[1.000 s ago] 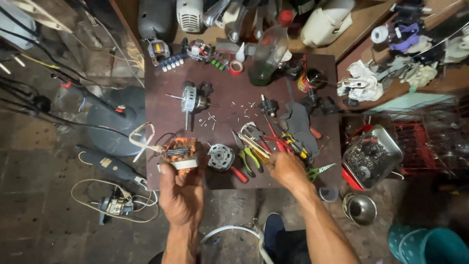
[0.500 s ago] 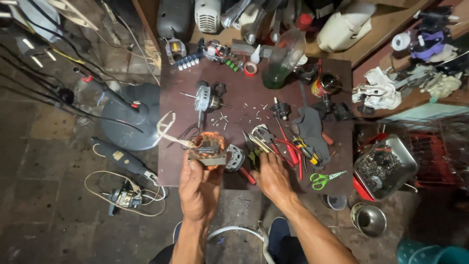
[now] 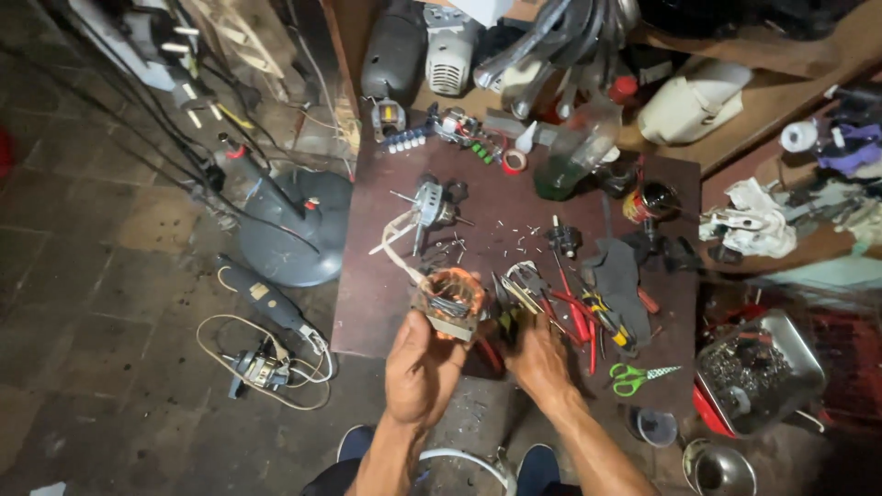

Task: The person is repairing an electrical component, likely a motor stator, by manipulating its copper windings. They use pliers to adjust the wires and a small metal tool to probe the internal connections.

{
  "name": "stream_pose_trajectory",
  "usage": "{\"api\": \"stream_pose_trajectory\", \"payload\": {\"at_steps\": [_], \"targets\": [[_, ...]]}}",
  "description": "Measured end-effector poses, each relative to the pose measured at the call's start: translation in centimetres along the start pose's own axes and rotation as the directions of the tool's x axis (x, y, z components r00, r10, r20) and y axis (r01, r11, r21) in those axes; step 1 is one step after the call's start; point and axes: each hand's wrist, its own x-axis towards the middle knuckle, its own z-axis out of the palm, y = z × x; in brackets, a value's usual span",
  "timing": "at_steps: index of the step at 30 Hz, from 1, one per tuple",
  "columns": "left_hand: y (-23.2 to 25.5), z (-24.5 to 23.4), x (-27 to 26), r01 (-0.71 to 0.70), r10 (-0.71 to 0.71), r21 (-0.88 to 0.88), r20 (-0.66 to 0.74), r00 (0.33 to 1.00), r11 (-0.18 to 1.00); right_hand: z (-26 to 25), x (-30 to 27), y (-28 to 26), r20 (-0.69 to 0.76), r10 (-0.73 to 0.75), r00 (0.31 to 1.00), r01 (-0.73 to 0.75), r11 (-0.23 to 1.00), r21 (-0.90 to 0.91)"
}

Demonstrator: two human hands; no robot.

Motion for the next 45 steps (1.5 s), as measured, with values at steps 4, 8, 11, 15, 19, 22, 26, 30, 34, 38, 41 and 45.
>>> {"api": "stream_pose_trajectory", "payload": {"at_steps": [4,8,11,15,19,22,26,30,34,38,41,45], "targets": [[0.2,0.6,-0.1,0.019,-0.019,-0.013,0.024,1.0,1.0,0.3,0.6,0.5,-0.103,-0.026,0.994,0.026,1.0,0.005],[0.3,1.1,-0.1,0.037,-0.037,0.01,0.006,0.999,0.999,-5.8,-1.8,-3.9,0.12,0.023,0.993,-0.055,0.96,0.274],[0.4,0.9,0.0,0.059,-0.06,-0.021,-0.041,0.997,0.998,-6.8,-2.1,-4.5,0.283,0.253,0.925,-0.324,0.915,0.24],[0.2,0.2,0.2,0.112,-0.12,-0.058,-0.146,0.982,0.992,-6.0,-0.2,-2.5,0.273,0.389,0.88,-0.445,0.875,0.188],[0.3,-0.1,0.4,0.101,-0.108,-0.046,-0.17,0.98,0.994,-8.1,-0.9,-2.6,0.337,0.437,0.834,-0.537,0.783,0.314],[0.2,0.0,0.7,0.014,-0.021,-0.04,-0.175,0.984,0.999,-8.6,-1.5,-1.2,0.29,0.376,0.88,-0.474,0.735,0.485],[-0.2,-0.5,1.1,-0.12,0.128,0.047,-0.241,0.962,0.992,-9.7,-4.1,-1.1,0.258,0.065,0.964,-0.248,0.564,0.788],[-1.1,-1.5,1.7,-0.143,0.185,0.127,-0.437,0.88,0.982,-11.0,-6.9,-3.3,0.288,-0.342,0.895,-0.091,0.492,0.866],[-0.7,-1.0,2.0,-0.155,0.269,0.251,-0.525,0.807,0.955,-11.3,-7.9,-6.0,0.534,-0.091,0.841,-0.439,0.463,0.77],[0.1,-0.1,2.0,-0.015,0.44,0.632,-0.521,0.731,0.775,-10.8,-8.1,-6.9,0.563,-0.194,0.804,-0.436,0.452,0.778],[0.1,-0.2,1.8,0.097,0.494,0.757,-0.511,0.704,0.646,-11.0,-8.1,-7.8,0.61,-0.148,0.778,-0.532,0.36,0.766],[-0.2,-0.8,1.7,0.149,0.5,0.759,-0.549,0.67,0.634,-10.1,-7.8,-7.5,0.598,-0.184,0.78,-0.524,0.329,0.786]]}}
